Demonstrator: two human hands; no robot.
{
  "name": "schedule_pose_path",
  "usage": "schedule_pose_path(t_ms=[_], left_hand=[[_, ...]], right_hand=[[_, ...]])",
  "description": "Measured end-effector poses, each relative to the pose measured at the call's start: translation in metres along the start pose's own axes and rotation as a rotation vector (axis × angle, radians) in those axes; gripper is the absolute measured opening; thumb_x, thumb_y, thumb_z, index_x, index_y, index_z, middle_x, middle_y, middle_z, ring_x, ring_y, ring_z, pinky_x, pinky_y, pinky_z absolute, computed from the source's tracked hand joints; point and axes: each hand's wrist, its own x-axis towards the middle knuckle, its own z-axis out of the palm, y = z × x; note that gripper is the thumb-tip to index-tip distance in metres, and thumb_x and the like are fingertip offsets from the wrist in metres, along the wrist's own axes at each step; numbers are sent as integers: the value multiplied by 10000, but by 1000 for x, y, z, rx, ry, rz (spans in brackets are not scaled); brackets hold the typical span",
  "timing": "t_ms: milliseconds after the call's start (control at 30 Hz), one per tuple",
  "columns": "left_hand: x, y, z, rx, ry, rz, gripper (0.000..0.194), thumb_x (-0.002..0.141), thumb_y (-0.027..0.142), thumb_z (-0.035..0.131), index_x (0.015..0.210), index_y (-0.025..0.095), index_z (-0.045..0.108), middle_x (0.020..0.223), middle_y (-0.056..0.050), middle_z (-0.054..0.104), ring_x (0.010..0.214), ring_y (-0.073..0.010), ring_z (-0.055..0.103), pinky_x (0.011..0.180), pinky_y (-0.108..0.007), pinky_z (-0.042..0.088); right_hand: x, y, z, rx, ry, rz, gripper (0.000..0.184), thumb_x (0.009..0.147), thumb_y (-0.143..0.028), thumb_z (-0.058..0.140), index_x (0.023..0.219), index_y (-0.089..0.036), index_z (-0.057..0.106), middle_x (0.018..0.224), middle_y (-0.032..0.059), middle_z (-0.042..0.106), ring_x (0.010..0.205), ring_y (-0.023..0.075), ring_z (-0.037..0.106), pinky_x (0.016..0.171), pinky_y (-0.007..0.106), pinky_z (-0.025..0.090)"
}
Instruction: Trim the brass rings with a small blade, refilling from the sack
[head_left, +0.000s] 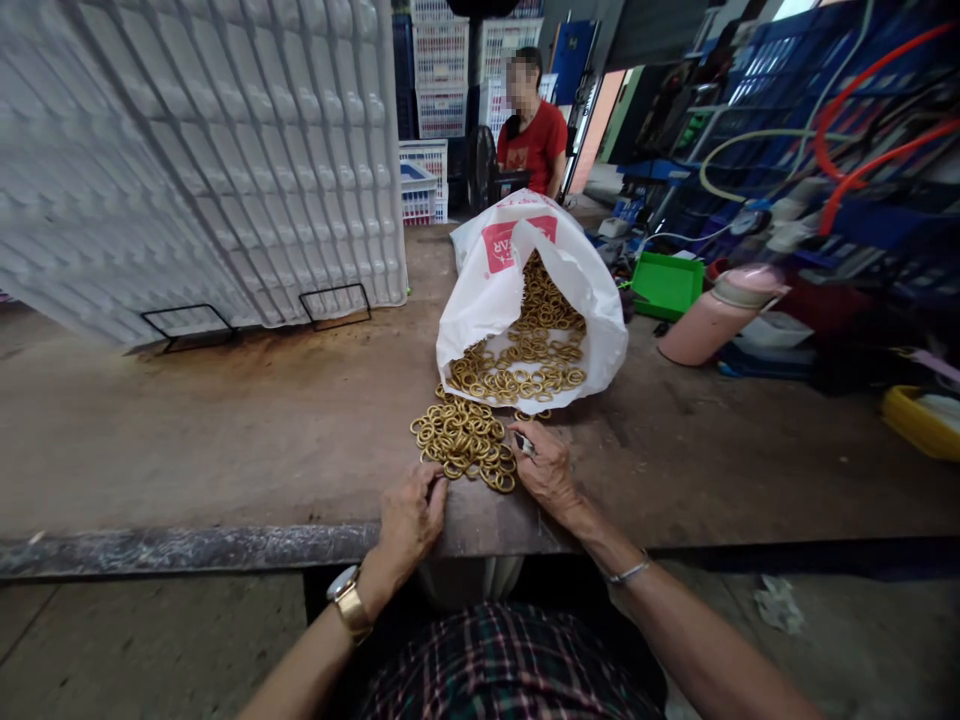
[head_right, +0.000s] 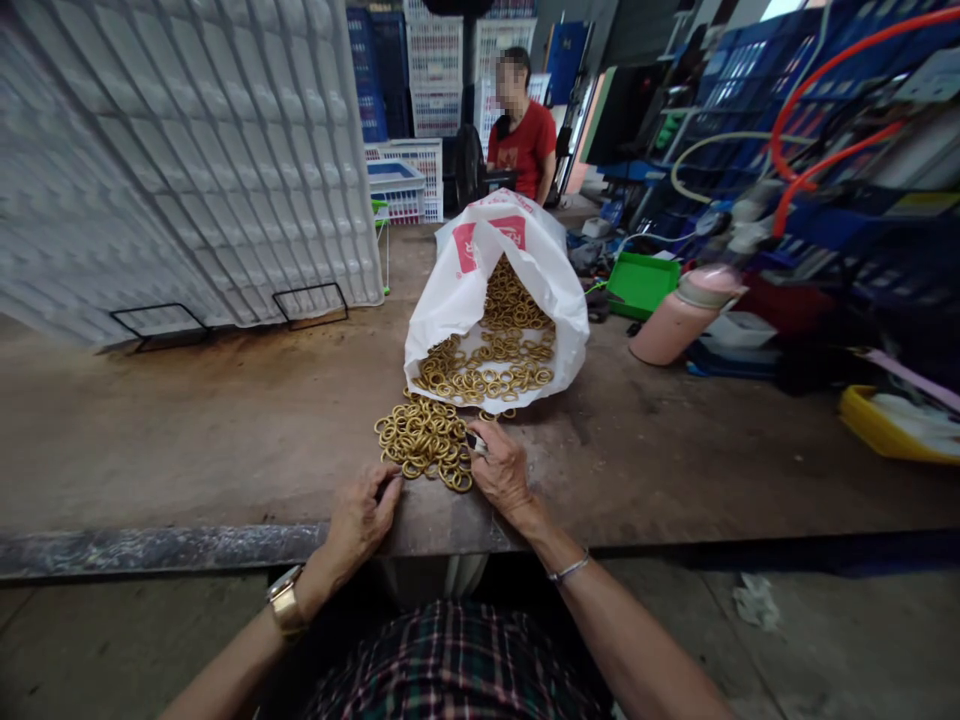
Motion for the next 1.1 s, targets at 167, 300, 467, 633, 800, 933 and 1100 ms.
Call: schedule_pose_path(t_ms=[167,300,467,633,800,933,1100], left_hand=[[8,7,3,182,-86,-12,185,845,221,451,961,194,593,876,-76,609,795,-206,584,706,-319,458],[10,9,-1,190,-155,-35,160,837,191,452,899,212,598,870,-59,591,776,-192,582,679,-293,445],[11,10,-8,157,-199,-54,134,830,178,452,863,203,580,905,-65,557,777,-183,568,681,-288,441],[-2,0,-14,159,-151,33,99,813,158,453,843,195,540,877,-62,554,819,-204,530,718,-324,428],[-17,-9,-14,191,-43,91,78,820,159,457,837,193,525,853,-58,571,834,-213,514,752,-365,408],[-20,-9,-12,140,38,78,72,827,155,455,824,198,514,862,-56,565,848,-208,517,761,-371,423],[-21,-9,-13,5,135,85,96,816,116,460,813,197,512,859,-54,531,835,-183,528,751,-330,462]], right_hand=[[-27,-22,-9,65,-32,7,207,794,-128,412,867,-189,597,766,37,637,720,150,592,665,250,446],[-43,-44,-13,-10,-296,-118,246,745,-104,421,873,-194,611,746,35,638,670,150,576,617,246,420],[-38,-57,-7,-209,-491,-89,431,672,-89,437,1063,-190,589,843,57,657,717,174,585,641,263,417],[-33,-56,-1,-249,-489,12,499,670,-100,436,1147,-190,551,939,66,668,768,191,604,676,273,434],[-37,-55,1,-95,-422,6,457,676,-83,432,1094,-198,572,1015,60,666,861,191,616,760,283,455],[-35,-66,9,74,-412,32,396,697,-85,459,1055,-207,578,1010,54,669,890,175,620,776,272,469],[-26,-88,25,274,-446,155,257,806,-197,476,1042,-211,577,915,42,680,800,156,629,712,261,484]])
